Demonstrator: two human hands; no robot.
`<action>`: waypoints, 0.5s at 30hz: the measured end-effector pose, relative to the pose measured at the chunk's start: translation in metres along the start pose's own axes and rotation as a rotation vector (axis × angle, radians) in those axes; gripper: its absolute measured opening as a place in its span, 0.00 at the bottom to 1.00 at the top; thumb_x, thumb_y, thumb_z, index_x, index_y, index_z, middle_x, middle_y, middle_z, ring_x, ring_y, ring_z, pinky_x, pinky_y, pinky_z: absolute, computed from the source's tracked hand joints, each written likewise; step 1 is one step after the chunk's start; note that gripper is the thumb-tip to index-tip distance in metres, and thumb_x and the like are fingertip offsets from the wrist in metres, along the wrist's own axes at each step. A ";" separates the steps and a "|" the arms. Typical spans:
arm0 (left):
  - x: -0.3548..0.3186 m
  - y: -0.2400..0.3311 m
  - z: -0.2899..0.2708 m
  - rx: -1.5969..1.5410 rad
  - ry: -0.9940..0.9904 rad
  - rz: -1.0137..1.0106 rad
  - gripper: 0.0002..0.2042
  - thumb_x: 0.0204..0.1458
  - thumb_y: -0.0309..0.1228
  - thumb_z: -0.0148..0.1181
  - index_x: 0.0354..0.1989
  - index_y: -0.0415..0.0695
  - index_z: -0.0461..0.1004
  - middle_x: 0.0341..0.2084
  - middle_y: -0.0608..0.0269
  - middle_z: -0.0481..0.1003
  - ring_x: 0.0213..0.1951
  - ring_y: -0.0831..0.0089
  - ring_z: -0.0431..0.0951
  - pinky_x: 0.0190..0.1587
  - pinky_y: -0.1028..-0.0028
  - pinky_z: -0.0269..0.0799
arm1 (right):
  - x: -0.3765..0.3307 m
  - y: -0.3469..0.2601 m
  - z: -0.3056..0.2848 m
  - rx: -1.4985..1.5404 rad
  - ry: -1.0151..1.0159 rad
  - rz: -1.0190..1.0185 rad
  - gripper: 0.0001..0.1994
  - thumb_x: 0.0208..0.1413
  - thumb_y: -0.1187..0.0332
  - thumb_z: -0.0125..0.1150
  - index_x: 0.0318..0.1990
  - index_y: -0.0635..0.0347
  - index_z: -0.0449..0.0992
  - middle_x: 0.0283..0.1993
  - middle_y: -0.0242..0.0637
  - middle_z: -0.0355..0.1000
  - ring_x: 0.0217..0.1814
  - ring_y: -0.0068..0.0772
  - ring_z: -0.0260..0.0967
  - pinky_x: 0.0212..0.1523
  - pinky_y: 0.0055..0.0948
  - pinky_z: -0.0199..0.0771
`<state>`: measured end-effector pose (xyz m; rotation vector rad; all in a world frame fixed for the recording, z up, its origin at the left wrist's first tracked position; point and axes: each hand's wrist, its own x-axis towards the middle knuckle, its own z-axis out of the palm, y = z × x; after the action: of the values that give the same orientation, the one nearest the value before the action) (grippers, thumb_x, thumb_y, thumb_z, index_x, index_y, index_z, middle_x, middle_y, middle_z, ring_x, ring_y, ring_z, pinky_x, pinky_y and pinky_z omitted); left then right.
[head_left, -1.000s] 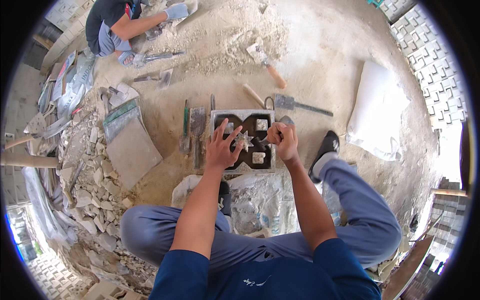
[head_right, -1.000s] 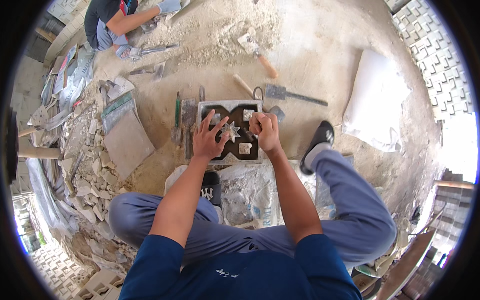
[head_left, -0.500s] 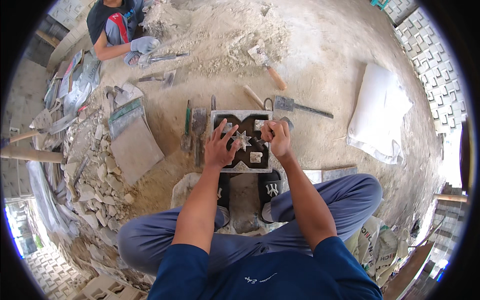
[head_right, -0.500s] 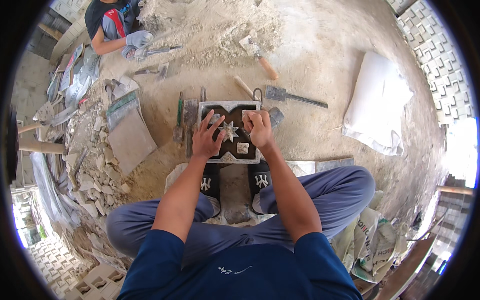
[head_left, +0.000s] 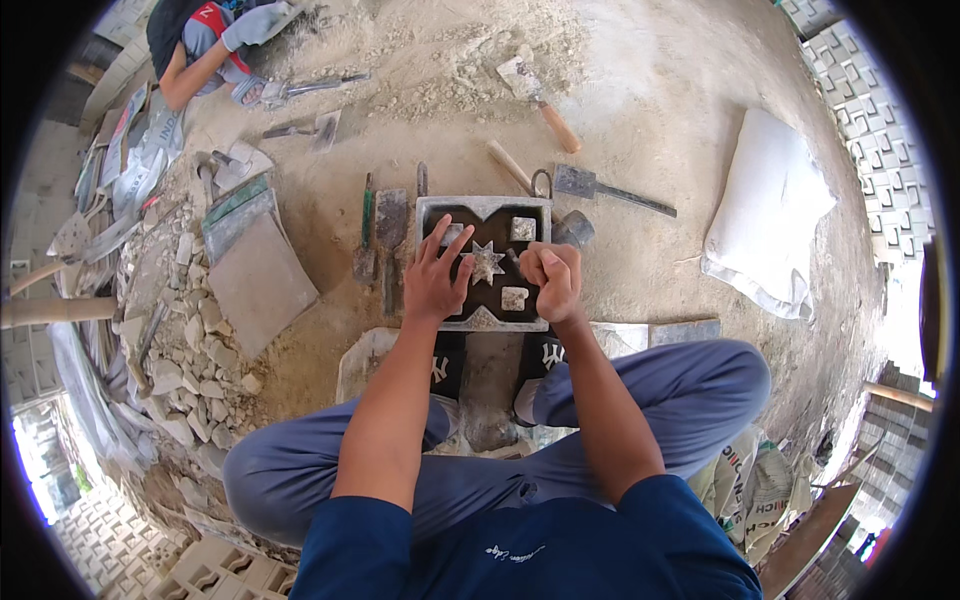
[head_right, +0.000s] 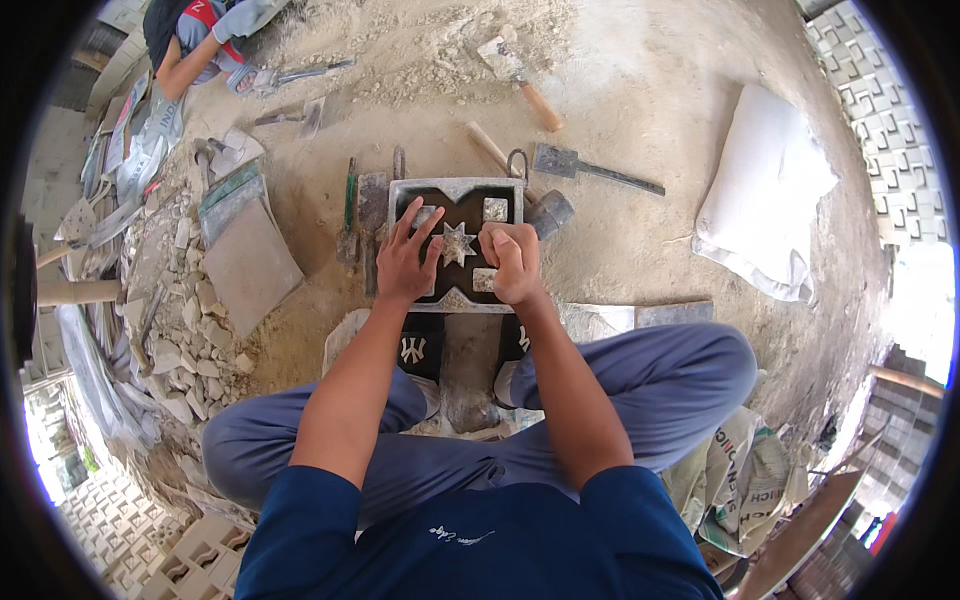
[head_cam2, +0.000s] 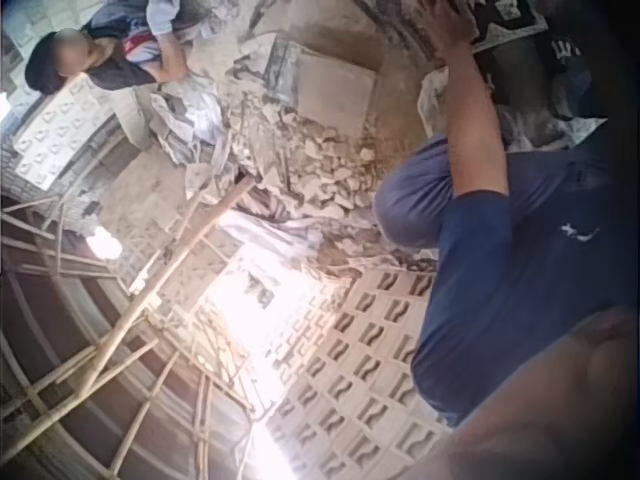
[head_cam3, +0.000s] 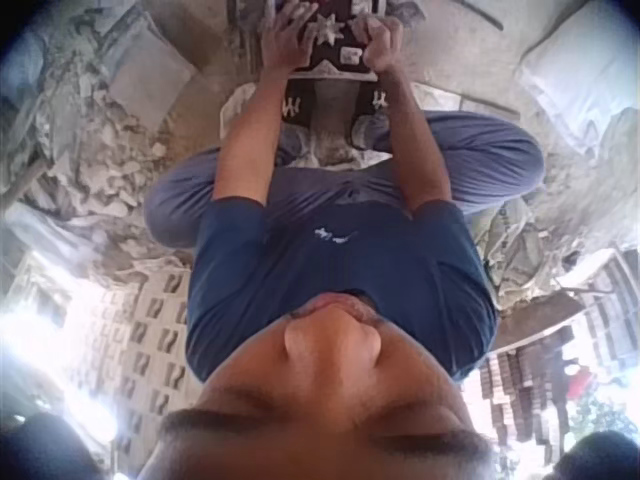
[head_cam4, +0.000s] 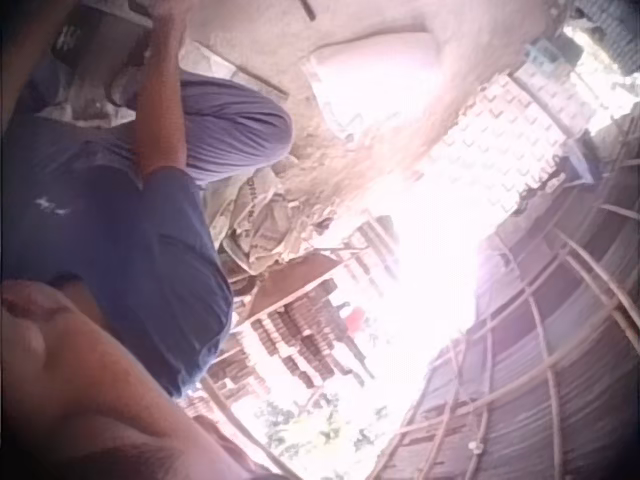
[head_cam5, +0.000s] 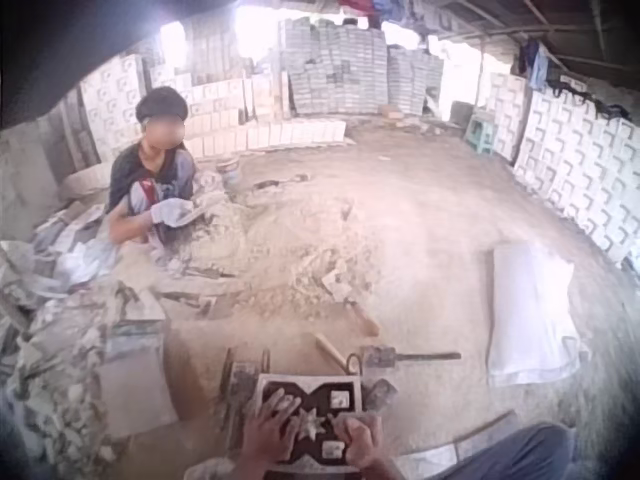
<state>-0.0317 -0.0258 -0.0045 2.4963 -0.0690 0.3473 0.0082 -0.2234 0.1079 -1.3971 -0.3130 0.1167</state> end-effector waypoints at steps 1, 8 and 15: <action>0.002 -0.001 0.002 0.015 -0.005 -0.014 0.22 0.68 0.46 0.52 0.69 0.68 0.71 0.73 0.65 0.64 0.67 0.55 0.71 0.62 0.51 0.72 | 0.003 0.007 -0.002 -0.012 0.011 0.041 0.24 0.66 0.62 0.43 0.16 0.62 0.57 0.16 0.30 0.53 0.21 0.22 0.48 0.24 0.30 0.46; 0.007 0.008 0.000 -0.010 -0.044 -0.064 0.22 0.68 0.47 0.51 0.71 0.69 0.70 0.73 0.66 0.64 0.67 0.57 0.71 0.61 0.50 0.72 | 0.001 0.004 -0.007 -0.021 0.010 0.030 0.26 0.70 0.59 0.41 0.18 0.62 0.57 0.16 0.28 0.51 0.20 0.23 0.47 0.24 0.31 0.46; 0.006 0.006 -0.003 0.013 -0.013 -0.064 0.21 0.69 0.45 0.51 0.70 0.68 0.71 0.72 0.66 0.65 0.66 0.57 0.72 0.61 0.52 0.71 | 0.000 -0.002 0.005 -0.009 0.006 0.005 0.23 0.69 0.64 0.44 0.18 0.63 0.59 0.16 0.29 0.54 0.20 0.21 0.47 0.23 0.33 0.46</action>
<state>-0.0278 -0.0288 0.0030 2.5073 0.0080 0.3058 0.0064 -0.2186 0.1101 -1.4071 -0.3052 0.1149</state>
